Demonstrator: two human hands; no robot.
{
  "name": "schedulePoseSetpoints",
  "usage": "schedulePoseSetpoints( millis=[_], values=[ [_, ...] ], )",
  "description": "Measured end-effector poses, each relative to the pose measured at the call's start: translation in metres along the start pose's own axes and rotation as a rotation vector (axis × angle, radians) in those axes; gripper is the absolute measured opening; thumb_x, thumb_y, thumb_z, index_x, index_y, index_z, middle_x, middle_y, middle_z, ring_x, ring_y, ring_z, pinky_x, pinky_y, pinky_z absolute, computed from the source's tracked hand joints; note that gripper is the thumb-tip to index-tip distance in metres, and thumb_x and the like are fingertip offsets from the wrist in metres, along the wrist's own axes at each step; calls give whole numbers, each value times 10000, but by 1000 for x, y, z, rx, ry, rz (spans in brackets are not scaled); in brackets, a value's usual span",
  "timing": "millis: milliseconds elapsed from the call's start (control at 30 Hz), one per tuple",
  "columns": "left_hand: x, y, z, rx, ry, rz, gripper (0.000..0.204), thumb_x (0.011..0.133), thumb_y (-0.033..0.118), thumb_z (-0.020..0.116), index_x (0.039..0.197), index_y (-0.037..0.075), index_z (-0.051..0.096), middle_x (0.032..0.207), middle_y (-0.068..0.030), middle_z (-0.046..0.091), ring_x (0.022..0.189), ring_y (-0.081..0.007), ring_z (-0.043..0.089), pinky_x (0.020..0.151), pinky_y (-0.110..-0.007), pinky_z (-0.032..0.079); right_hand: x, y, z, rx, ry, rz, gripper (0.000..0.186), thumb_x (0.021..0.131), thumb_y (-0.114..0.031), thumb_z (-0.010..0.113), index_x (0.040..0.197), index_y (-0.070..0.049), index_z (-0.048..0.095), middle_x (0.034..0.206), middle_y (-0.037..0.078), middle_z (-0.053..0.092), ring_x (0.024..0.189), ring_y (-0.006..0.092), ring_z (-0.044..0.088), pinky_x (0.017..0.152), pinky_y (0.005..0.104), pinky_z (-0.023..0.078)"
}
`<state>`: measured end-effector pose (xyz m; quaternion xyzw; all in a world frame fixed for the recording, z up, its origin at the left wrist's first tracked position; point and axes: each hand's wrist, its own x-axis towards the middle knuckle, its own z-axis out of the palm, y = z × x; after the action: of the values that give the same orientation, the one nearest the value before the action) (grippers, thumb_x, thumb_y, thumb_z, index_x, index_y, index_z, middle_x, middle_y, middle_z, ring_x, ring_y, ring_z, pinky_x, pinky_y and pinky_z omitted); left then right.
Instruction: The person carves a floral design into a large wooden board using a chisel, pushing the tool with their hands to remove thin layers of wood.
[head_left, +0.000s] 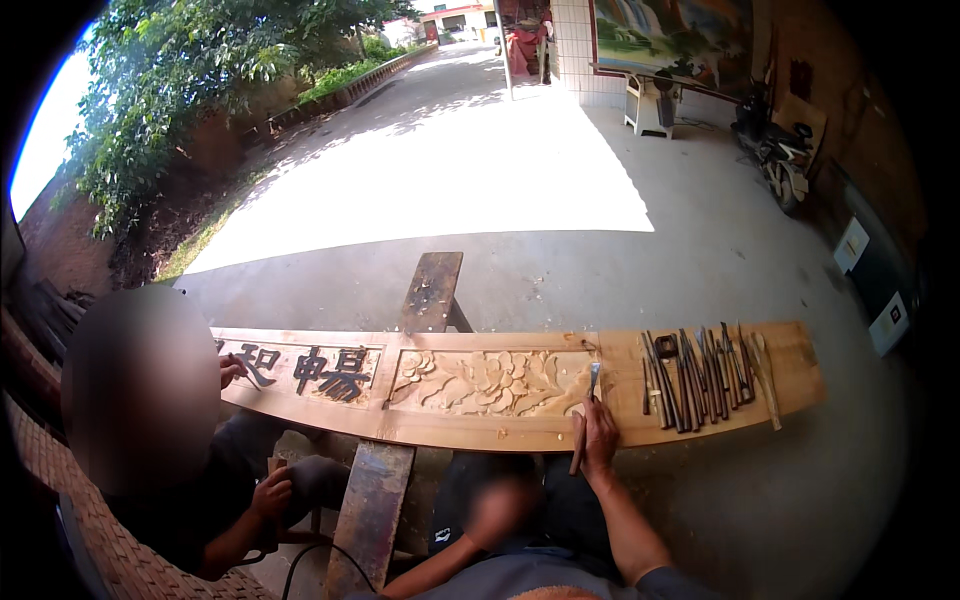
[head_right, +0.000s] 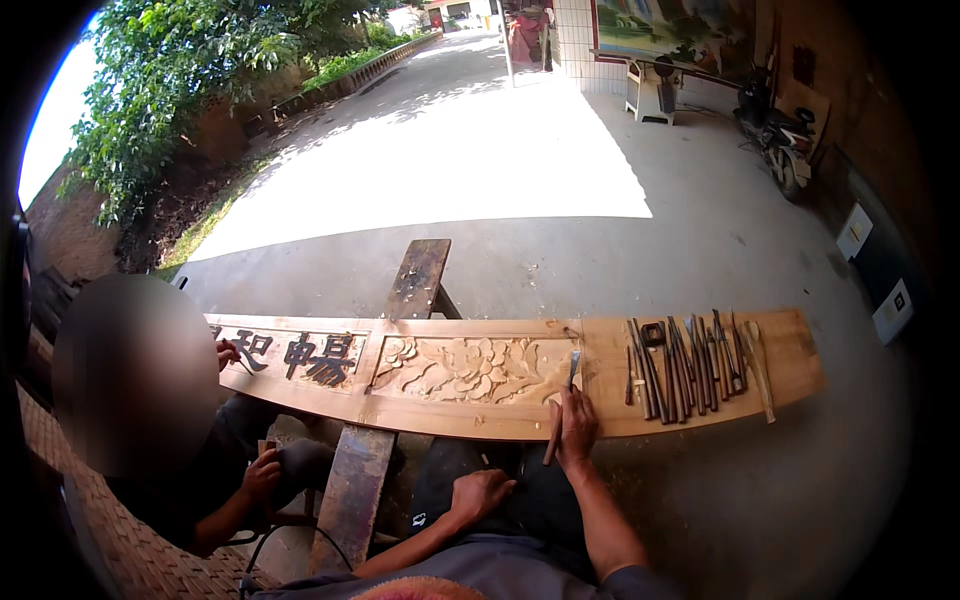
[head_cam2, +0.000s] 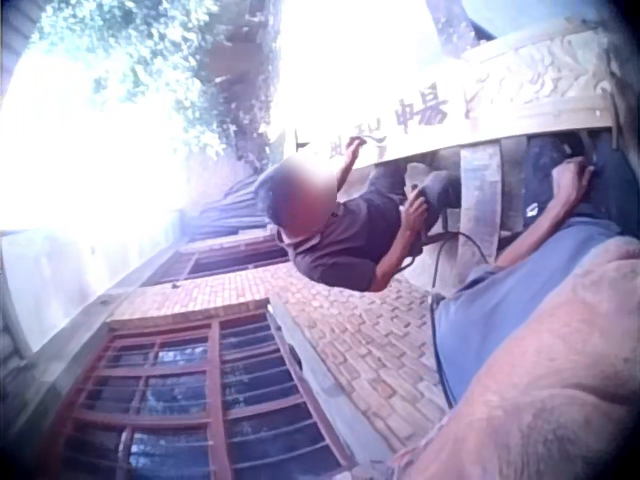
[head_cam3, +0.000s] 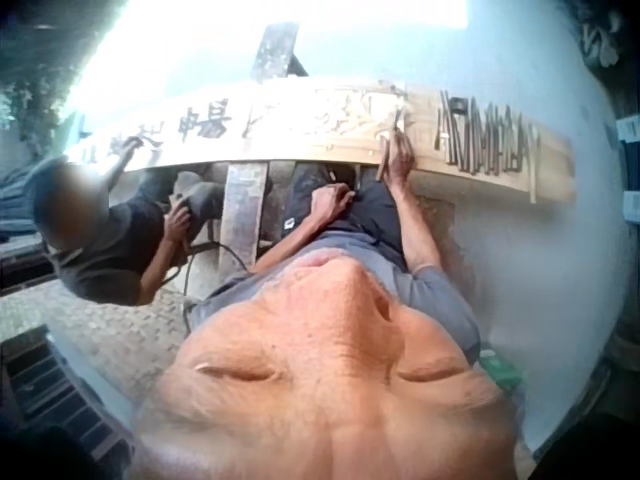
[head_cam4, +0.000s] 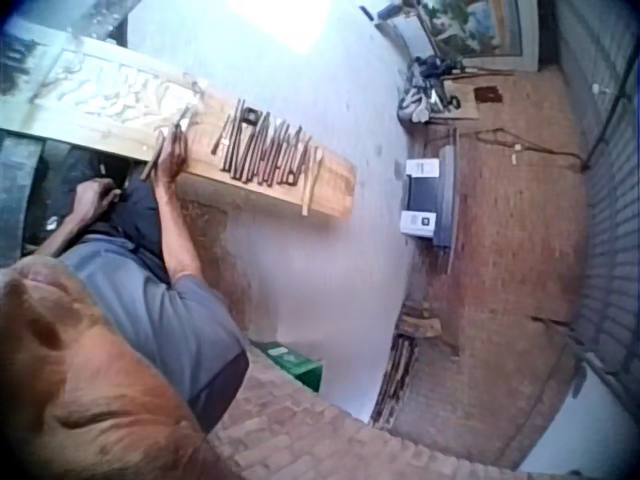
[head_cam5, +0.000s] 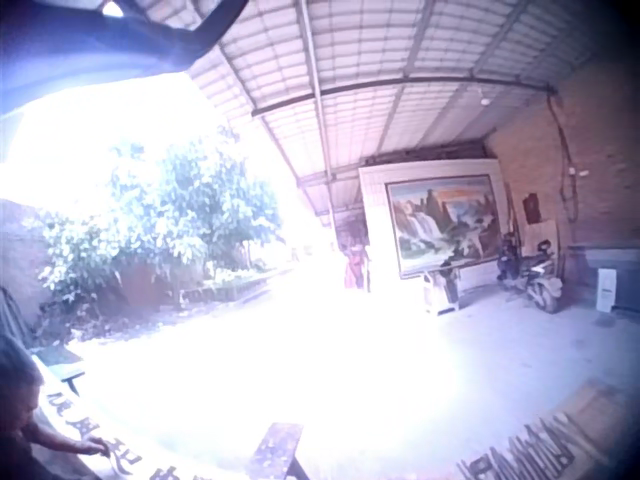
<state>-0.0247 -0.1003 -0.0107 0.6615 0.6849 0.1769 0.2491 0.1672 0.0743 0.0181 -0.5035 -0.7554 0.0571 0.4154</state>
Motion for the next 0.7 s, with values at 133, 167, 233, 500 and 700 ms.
schedulePoseSetpoints(
  millis=[133,167,233,500,700],
  values=[
    [1,7,-9,-14,9,4,349,1032,461,710,1062,127,807,1032,-140,803,995,-388,771,836,-503,601,2,-3,-9,28,-22,-46,354,979,-86,729,1326,-33,680,1238,219,732,1223,440,668,1070,508,541],
    [2,8,-9,-17,12,1,349,1032,461,710,1062,127,807,1032,-140,803,995,-388,771,836,-503,601,3,-2,-9,29,-24,-50,354,979,-86,729,1326,-33,680,1238,219,732,1223,440,668,1070,508,541],
    [4,8,-10,53,4,19,349,1033,456,707,1052,120,800,1020,-148,797,988,-389,769,829,-509,599,4,-2,-8,55,-14,-68,325,980,-85,729,1299,-40,688,1214,212,731,1204,440,669,1070,514,537],
    [3,4,-7,12,26,19,371,1025,472,714,1034,110,791,1014,-156,790,976,-393,764,821,-507,599,3,0,-6,68,-25,-84,303,976,-64,723,1276,-30,702,1204,216,736,1199,442,668,1096,525,522],
    [-3,9,-11,-58,70,32,345,1031,439,713,1004,98,765,973,-152,775,968,-386,760,816,-496,598,-3,4,-2,59,-55,-89,274,975,-32,696,1248,-15,705,1205,221,740,1213,456,664,1129,541,512]
  ],
)
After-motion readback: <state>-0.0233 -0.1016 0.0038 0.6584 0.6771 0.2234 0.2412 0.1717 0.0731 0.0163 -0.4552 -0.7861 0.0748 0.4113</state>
